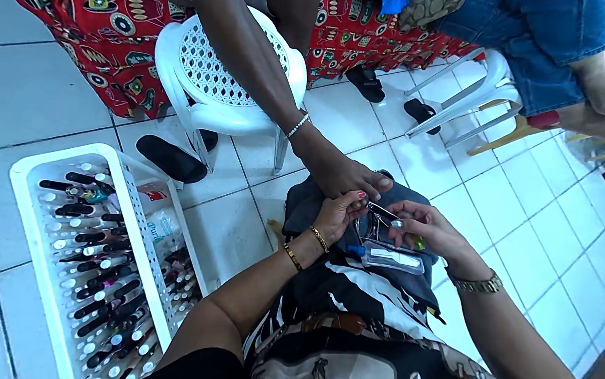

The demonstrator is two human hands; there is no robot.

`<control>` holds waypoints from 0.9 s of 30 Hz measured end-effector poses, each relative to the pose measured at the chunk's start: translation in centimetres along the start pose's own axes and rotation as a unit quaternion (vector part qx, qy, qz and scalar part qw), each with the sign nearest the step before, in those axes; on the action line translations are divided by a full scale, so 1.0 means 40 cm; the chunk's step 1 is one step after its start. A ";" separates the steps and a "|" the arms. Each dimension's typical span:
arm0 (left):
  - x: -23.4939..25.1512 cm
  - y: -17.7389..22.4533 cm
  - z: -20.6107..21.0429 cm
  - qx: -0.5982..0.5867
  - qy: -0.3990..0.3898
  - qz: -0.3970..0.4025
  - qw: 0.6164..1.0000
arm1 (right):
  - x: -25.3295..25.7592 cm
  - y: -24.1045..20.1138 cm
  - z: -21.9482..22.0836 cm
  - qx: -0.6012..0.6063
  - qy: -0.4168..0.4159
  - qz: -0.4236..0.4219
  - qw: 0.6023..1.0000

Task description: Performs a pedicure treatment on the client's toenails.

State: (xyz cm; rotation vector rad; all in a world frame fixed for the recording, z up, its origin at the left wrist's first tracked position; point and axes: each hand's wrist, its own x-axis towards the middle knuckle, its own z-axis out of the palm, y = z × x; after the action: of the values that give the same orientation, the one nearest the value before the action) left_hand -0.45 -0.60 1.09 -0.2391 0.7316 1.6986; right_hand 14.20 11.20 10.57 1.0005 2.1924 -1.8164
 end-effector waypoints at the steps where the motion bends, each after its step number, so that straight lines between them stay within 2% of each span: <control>1: 0.000 0.000 -0.001 0.001 0.000 -0.001 1.000 | 0.000 -0.007 0.001 -0.022 0.001 0.003 1.000; 17: 0.003 0.002 -0.005 0.016 -0.009 0.000 1.000 | 0.017 0.012 -0.035 0.035 -0.062 0.003 0.997; 27: -0.002 0.005 -0.002 0.006 -0.005 -0.007 1.000 | 0.014 0.101 -0.029 0.054 -0.064 -0.036 0.996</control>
State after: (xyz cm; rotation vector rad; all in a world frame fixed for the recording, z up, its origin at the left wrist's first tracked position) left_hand -0.63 -0.71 1.13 -0.2269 0.7314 1.6800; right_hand 16.37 12.73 7.26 0.8081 2.0992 -1.9910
